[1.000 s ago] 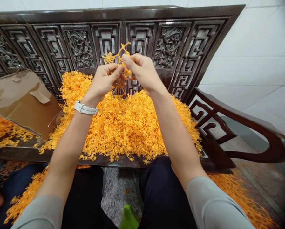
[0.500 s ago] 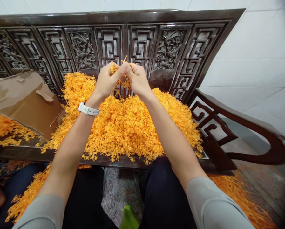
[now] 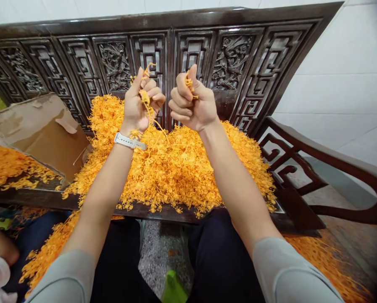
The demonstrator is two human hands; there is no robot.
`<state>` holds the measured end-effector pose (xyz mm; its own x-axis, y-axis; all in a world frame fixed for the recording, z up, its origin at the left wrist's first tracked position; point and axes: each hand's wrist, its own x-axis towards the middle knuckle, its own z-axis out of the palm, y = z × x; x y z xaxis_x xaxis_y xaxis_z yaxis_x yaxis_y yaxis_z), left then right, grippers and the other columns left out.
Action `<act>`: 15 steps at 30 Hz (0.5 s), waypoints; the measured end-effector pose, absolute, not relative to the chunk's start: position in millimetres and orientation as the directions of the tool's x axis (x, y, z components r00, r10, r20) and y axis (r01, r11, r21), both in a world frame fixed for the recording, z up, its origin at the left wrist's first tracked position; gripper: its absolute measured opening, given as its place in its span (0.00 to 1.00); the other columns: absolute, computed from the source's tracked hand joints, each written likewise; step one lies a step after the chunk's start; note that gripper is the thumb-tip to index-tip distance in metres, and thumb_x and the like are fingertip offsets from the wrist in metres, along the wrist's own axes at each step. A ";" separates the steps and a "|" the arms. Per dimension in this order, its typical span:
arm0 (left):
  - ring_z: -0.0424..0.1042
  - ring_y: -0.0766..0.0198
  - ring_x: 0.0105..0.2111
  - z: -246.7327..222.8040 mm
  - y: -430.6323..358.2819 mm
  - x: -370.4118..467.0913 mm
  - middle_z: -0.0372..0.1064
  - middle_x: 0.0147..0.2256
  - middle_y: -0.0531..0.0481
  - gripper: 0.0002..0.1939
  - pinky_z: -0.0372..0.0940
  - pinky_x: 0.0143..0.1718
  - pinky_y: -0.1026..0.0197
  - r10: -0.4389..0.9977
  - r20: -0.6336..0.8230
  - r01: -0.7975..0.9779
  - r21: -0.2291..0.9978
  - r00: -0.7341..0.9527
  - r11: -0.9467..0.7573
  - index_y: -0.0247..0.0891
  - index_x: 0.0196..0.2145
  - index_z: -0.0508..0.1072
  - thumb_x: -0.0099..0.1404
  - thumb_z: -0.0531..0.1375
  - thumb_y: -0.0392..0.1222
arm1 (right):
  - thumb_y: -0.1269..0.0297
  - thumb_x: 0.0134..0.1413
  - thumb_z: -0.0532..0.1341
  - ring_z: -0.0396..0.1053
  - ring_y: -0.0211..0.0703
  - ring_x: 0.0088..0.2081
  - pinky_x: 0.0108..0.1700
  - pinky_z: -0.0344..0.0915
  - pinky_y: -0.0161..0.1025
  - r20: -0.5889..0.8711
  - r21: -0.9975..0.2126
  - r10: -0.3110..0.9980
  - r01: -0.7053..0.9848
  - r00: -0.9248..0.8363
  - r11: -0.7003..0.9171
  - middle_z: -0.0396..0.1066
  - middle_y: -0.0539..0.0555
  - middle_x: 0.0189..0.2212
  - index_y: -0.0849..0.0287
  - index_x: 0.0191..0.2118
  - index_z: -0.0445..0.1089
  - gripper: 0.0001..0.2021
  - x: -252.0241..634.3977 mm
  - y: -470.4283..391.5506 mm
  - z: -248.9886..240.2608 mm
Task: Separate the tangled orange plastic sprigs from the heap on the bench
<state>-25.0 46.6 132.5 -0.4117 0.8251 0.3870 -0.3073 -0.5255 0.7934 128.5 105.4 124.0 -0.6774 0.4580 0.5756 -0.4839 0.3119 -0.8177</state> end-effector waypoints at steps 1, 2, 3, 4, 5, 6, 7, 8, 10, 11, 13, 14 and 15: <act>0.73 0.63 0.34 134.2 47.7 -29.3 0.55 0.24 0.52 0.28 0.72 0.39 0.60 0.828 0.408 -0.283 0.801 -0.386 -0.527 0.44 0.27 0.62 0.76 0.58 0.66 | 0.26 0.62 0.57 0.46 0.36 0.19 0.18 0.52 0.35 0.571 -0.820 0.487 -0.440 -0.661 0.366 0.47 0.42 0.19 0.51 0.28 0.54 0.32 131.3 111.4 123.5; 0.73 0.63 0.35 135.1 49.5 -33.6 0.56 0.23 0.52 0.28 0.71 0.40 0.60 0.827 0.429 -0.247 0.811 -0.364 -0.530 0.45 0.28 0.62 0.75 0.58 0.68 | 0.27 0.63 0.58 0.51 0.37 0.21 0.21 0.57 0.36 0.564 -0.822 0.527 -0.370 -0.635 0.433 0.52 0.44 0.21 0.51 0.30 0.59 0.30 134.1 119.3 121.9; 0.73 0.62 0.36 135.2 51.6 -37.5 0.57 0.23 0.52 0.29 0.71 0.41 0.59 0.820 0.454 -0.202 0.818 -0.349 -0.539 0.45 0.29 0.62 0.74 0.58 0.71 | 0.29 0.64 0.59 0.58 0.38 0.24 0.25 0.64 0.38 0.556 -0.817 0.574 -0.270 -0.601 0.509 0.58 0.45 0.23 0.51 0.34 0.63 0.28 136.9 128.6 119.2; 0.73 0.62 0.38 134.5 53.8 -40.8 0.59 0.23 0.52 0.29 0.71 0.42 0.59 0.807 0.480 -0.152 0.820 -0.344 -0.552 0.45 0.29 0.63 0.72 0.58 0.73 | 0.31 0.65 0.60 0.65 0.41 0.28 0.31 0.69 0.40 0.552 -0.800 0.621 -0.145 -0.556 0.582 0.63 0.48 0.28 0.52 0.39 0.67 0.26 139.5 138.6 115.6; 0.73 0.62 0.39 133.1 55.9 -43.3 0.62 0.24 0.51 0.30 0.71 0.43 0.58 0.789 0.504 -0.104 0.816 -0.351 -0.568 0.45 0.30 0.64 0.70 0.59 0.74 | 0.34 0.65 0.62 0.70 0.44 0.34 0.38 0.72 0.44 0.556 -0.767 0.660 -0.007 -0.506 0.641 0.67 0.51 0.32 0.54 0.44 0.69 0.25 142.0 148.3 111.7; 0.74 0.61 0.40 131.3 57.6 -44.9 0.63 0.25 0.51 0.30 0.71 0.44 0.58 0.771 0.525 -0.065 0.810 -0.361 -0.583 0.45 0.31 0.64 0.68 0.60 0.76 | 0.36 0.64 0.64 0.72 0.48 0.40 0.44 0.73 0.48 0.566 -0.722 0.684 0.123 -0.461 0.680 0.69 0.54 0.37 0.56 0.48 0.70 0.25 144.1 156.8 107.8; 0.75 0.61 0.41 129.3 58.8 -45.4 0.65 0.25 0.51 0.31 0.71 0.44 0.58 0.754 0.538 -0.037 0.805 -0.376 -0.593 0.44 0.31 0.65 0.67 0.61 0.76 | 0.38 0.64 0.66 0.73 0.51 0.45 0.49 0.73 0.51 0.579 -0.675 0.691 0.222 -0.433 0.704 0.70 0.57 0.42 0.57 0.52 0.70 0.26 145.6 163.0 104.3; 0.75 0.61 0.41 127.2 59.8 -44.8 0.65 0.26 0.51 0.32 0.71 0.44 0.58 0.741 0.542 -0.020 0.802 -0.396 -0.597 0.44 0.31 0.65 0.66 0.61 0.77 | 0.39 0.63 0.67 0.73 0.53 0.48 0.52 0.72 0.52 0.588 -0.639 0.684 0.270 -0.432 0.720 0.70 0.59 0.44 0.58 0.53 0.69 0.27 146.1 166.4 101.5; 0.76 0.61 0.41 123.3 61.8 -41.2 0.65 0.26 0.52 0.33 0.72 0.43 0.59 0.722 0.535 -0.002 0.803 -0.439 -0.596 0.44 0.31 0.66 0.64 0.62 0.79 | 0.37 0.64 0.65 0.73 0.50 0.46 0.50 0.72 0.49 0.577 -0.637 0.644 0.217 -0.503 0.740 0.72 0.58 0.43 0.57 0.51 0.70 0.26 142.9 164.3 98.8; 0.76 0.62 0.40 121.6 63.6 -39.0 0.65 0.26 0.52 0.33 0.71 0.42 0.60 0.713 0.533 0.005 0.803 -0.455 -0.596 0.43 0.31 0.66 0.63 0.62 0.79 | 0.35 0.65 0.63 0.73 0.48 0.42 0.46 0.71 0.46 0.562 -0.662 0.613 0.144 -0.555 0.736 0.73 0.56 0.39 0.55 0.47 0.71 0.26 139.1 159.3 98.7; 0.75 0.64 0.38 118.1 70.3 -36.4 0.63 0.25 0.53 0.33 0.71 0.40 0.61 0.707 0.531 0.021 0.806 -0.467 -0.592 0.43 0.31 0.66 0.64 0.61 0.79 | 0.31 0.65 0.60 0.69 0.42 0.33 0.37 0.68 0.40 0.543 -0.710 0.548 0.001 -0.637 0.704 0.71 0.52 0.30 0.54 0.38 0.70 0.27 128.4 144.3 100.4; 0.74 0.64 0.37 115.9 75.5 -37.2 0.61 0.24 0.53 0.33 0.70 0.39 0.61 0.707 0.530 0.029 0.809 -0.468 -0.587 0.43 0.31 0.65 0.66 0.60 0.78 | 0.31 0.64 0.61 0.66 0.40 0.30 0.33 0.65 0.38 0.544 -0.718 0.517 -0.048 -0.661 0.694 0.68 0.50 0.26 0.54 0.33 0.68 0.28 122.4 135.7 102.0; 0.73 0.65 0.36 113.4 82.0 -40.1 0.60 0.23 0.53 0.32 0.69 0.38 0.61 0.715 0.526 0.037 0.816 -0.461 -0.577 0.43 0.31 0.64 0.68 0.58 0.77 | 0.31 0.64 0.62 0.63 0.38 0.27 0.31 0.62 0.37 0.551 -0.716 0.485 -0.086 -0.679 0.693 0.65 0.48 0.23 0.53 0.30 0.65 0.28 117.0 126.8 104.1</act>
<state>-40.1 82.0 113.4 -0.4612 0.7146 0.5259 0.0365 -0.5769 0.8160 117.0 126.8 104.1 -0.6794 0.4851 0.5505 -0.0856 0.6928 -0.7160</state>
